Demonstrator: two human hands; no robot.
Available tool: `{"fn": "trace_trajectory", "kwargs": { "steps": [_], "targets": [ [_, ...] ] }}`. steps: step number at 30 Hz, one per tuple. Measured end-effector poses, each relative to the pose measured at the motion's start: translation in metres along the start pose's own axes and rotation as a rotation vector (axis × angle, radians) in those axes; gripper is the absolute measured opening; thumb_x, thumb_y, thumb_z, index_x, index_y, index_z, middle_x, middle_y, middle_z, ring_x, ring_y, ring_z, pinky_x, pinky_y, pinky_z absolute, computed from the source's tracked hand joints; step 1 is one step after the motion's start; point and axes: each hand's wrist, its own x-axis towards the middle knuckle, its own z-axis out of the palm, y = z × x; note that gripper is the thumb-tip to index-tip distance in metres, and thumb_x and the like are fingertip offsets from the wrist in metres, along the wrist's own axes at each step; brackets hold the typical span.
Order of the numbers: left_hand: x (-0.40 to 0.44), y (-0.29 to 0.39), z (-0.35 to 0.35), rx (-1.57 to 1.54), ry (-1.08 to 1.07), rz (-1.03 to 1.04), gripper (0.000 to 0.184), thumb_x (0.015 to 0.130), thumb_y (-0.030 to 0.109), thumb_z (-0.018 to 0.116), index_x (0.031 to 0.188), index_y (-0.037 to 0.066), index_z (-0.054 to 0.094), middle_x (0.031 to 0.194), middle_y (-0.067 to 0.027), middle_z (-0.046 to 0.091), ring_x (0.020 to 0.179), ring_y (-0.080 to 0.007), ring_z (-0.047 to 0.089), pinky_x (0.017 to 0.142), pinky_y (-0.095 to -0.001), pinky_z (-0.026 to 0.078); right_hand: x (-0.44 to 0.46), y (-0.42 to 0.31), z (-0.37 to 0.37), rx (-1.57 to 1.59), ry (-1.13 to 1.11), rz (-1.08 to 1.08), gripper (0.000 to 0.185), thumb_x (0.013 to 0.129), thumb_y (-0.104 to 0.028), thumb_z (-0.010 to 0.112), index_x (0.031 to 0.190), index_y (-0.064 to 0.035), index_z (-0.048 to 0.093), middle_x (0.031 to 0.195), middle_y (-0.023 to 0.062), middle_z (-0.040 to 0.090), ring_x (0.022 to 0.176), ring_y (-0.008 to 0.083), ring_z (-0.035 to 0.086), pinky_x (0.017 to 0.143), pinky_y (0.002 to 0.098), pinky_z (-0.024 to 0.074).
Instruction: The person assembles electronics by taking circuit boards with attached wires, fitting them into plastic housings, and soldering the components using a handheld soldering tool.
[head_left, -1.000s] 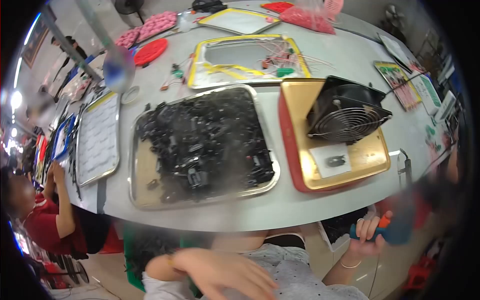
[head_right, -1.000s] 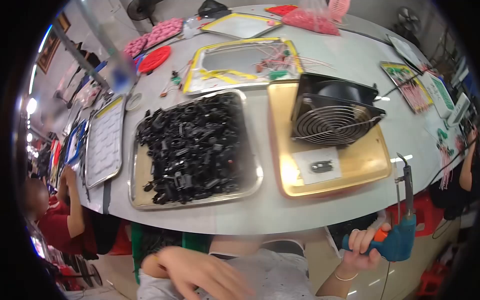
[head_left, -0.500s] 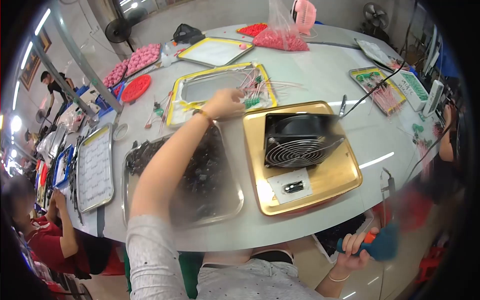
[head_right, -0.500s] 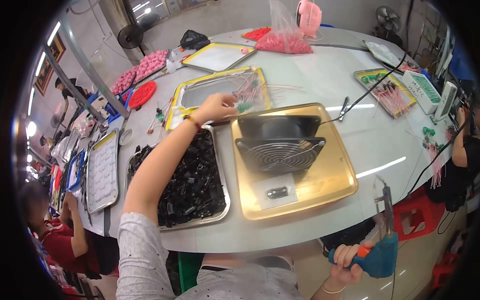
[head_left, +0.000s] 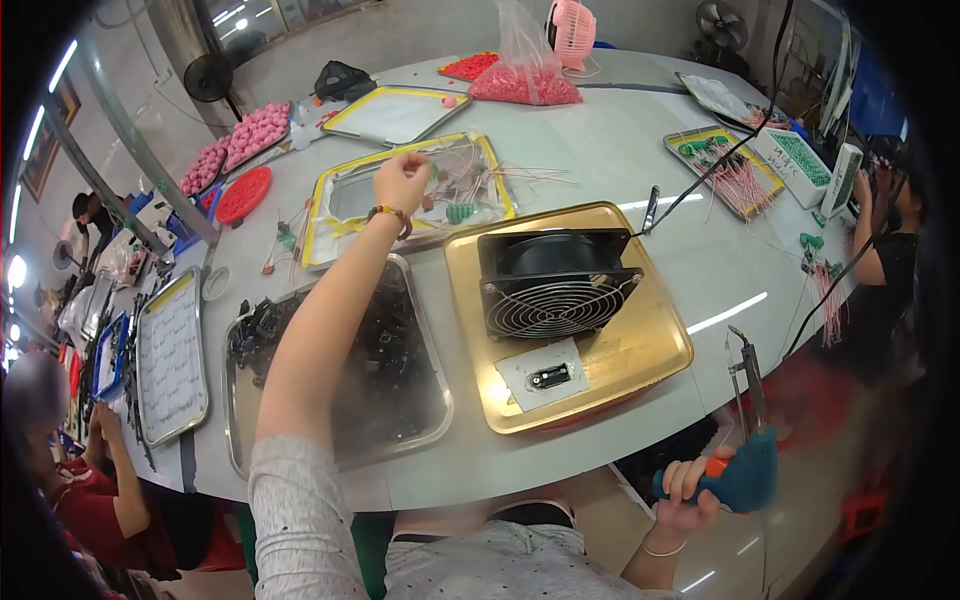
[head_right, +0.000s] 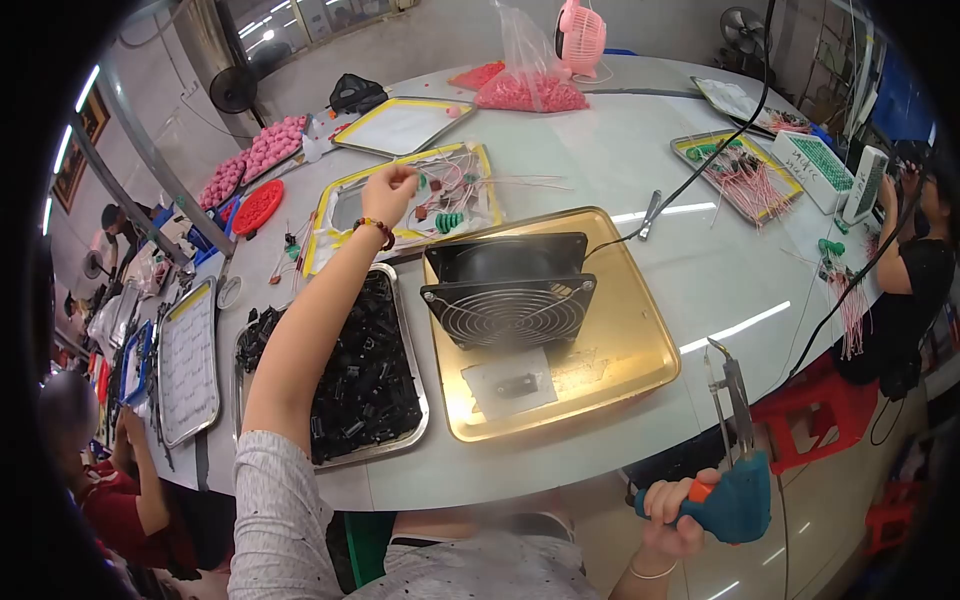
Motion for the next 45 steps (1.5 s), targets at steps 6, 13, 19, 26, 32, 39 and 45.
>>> {"fn": "trace_trajectory", "kwargs": {
  "steps": [6,13,19,26,32,39,45],
  "targets": [
    [0.011,0.018,-0.034,-0.492,0.245,0.182,0.018,0.087,0.016,0.068,0.099,0.002,0.069,0.083,0.0,0.067,0.071,-0.0082,0.06,0.065,-0.0234,0.048,-0.004,-0.002,0.004,0.006,-0.02,-0.019,0.059,0.08,-0.017,0.062,0.131,-0.0003,0.037,0.063,0.0041,0.045,0.047,0.0137,0.043,0.052,0.0299,0.0381],
    [-0.146,0.092,-0.165,0.001,0.094,0.626,0.012,0.081,-0.003,0.063,0.092,0.0,0.064,0.084,-0.0058,0.065,0.073,-0.0115,0.057,0.07,-0.0238,0.046,-0.008,-0.005,0.008,0.004,-0.054,-0.027,0.056,0.081,-0.019,0.063,0.128,-0.0011,0.038,0.063,0.0029,0.043,0.048,0.0129,0.041,0.053,0.0292,0.0367],
    [-0.3,0.084,-0.197,0.35,-0.234,0.852,0.031,0.061,-0.001,0.072,0.09,0.011,0.067,0.086,-0.0019,0.066,0.069,-0.0164,0.061,0.06,-0.0313,0.044,-0.012,0.004,0.01,0.001,-0.098,0.011,0.056,0.082,-0.019,0.061,0.13,-0.0009,0.038,0.063,0.0024,0.043,0.048,0.0116,0.04,0.053,0.0292,0.0345],
    [-0.327,0.089,-0.191,0.467,-0.349,0.721,0.025,0.068,0.016,0.074,0.092,0.014,0.068,0.088,0.0031,0.064,0.079,-0.0171,0.058,0.071,-0.032,0.041,-0.018,0.008,0.019,0.003,-0.193,0.062,0.056,0.083,-0.018,0.058,0.131,-0.0005,0.037,0.065,0.0031,0.043,0.049,0.0117,0.04,0.055,0.0296,0.0352],
    [-0.31,0.112,-0.173,0.346,-0.234,0.462,0.043,0.066,0.027,0.081,0.099,0.004,0.065,0.093,-0.0084,0.062,0.086,-0.0269,0.056,0.078,-0.0379,0.042,-0.021,0.008,0.023,0.0,-0.194,0.079,0.056,0.082,-0.018,0.058,0.131,-0.0005,0.037,0.065,0.0033,0.043,0.049,0.0121,0.04,0.055,0.0302,0.0357],
    [-0.308,0.113,-0.156,0.165,-0.365,0.271,0.022,0.069,0.012,0.078,0.083,0.002,0.063,0.087,-0.0088,0.061,0.083,-0.0236,0.055,0.071,-0.0305,0.044,-0.018,0.005,0.025,-0.033,-0.205,0.073,0.057,0.082,-0.018,0.06,0.131,-0.0008,0.037,0.065,0.0033,0.044,0.05,0.0125,0.041,0.056,0.0301,0.0361],
    [-0.316,0.105,-0.172,-0.494,-0.326,-0.01,0.018,0.077,-0.001,0.07,0.092,-0.001,0.062,0.087,-0.0042,0.063,0.081,-0.012,0.057,0.071,-0.0264,0.045,0.001,-0.026,0.025,-0.257,-0.14,-0.202,0.059,0.082,-0.016,0.06,0.132,0.0037,0.035,0.065,0.0034,0.044,0.054,0.0134,0.041,0.054,0.0292,0.0346]
  ]
}}
